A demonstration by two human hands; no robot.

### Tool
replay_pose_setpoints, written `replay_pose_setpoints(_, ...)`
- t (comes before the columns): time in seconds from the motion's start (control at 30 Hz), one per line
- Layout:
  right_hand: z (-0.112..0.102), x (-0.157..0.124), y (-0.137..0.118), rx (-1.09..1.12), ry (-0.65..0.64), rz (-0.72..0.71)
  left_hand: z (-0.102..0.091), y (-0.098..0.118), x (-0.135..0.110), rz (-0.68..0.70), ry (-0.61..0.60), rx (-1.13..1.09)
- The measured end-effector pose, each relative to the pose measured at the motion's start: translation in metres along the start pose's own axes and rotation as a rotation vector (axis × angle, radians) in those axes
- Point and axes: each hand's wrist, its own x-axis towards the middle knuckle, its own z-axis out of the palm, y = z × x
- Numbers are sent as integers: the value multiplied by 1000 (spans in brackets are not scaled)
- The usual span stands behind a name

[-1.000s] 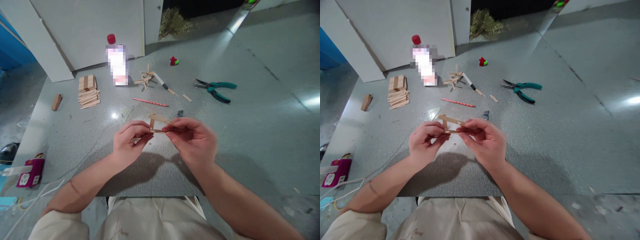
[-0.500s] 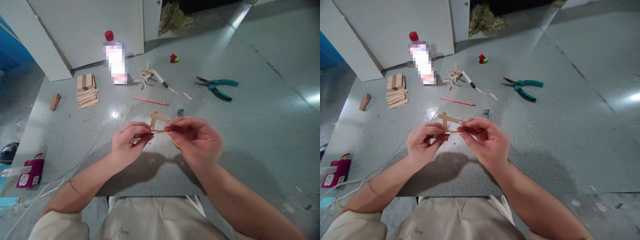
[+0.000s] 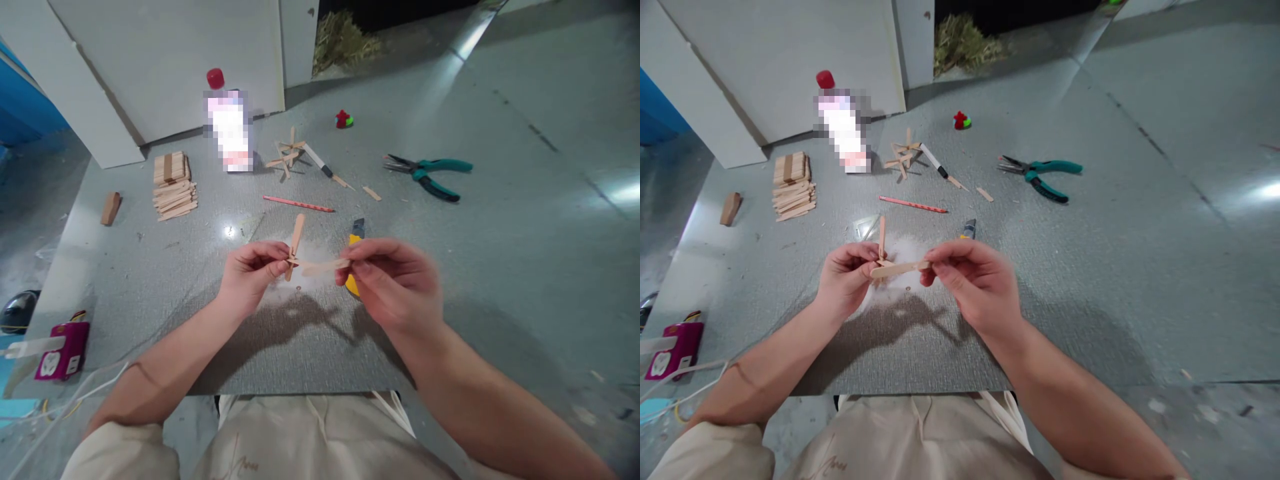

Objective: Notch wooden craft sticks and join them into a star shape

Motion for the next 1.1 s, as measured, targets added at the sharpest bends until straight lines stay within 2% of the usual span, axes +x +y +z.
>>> replay_pose_setpoints(0.23,1,-7,1,-76,-60,-36,-2,-3,0,-74,-12,-38)
replay_pose_setpoints(0.53,3,-3,-4,-133,-78,69,-4,-3,0,-67,-51,15)
replay_pose_setpoints(0.73,8,-2,-12,-165,-106,144,-11,-6,6,-25,-119,55)
replay_pose_setpoints(0.87,8,-1,-14,-199,-162,85,-11,-6,8,-16,-169,59)
replay_pose_setpoints(0.97,8,0,-14,-259,-189,59,-9,-6,6,-27,-206,52)
replay_pose_setpoints(1.1,11,0,-15,-238,-198,129,-6,-7,0,-79,-251,35)
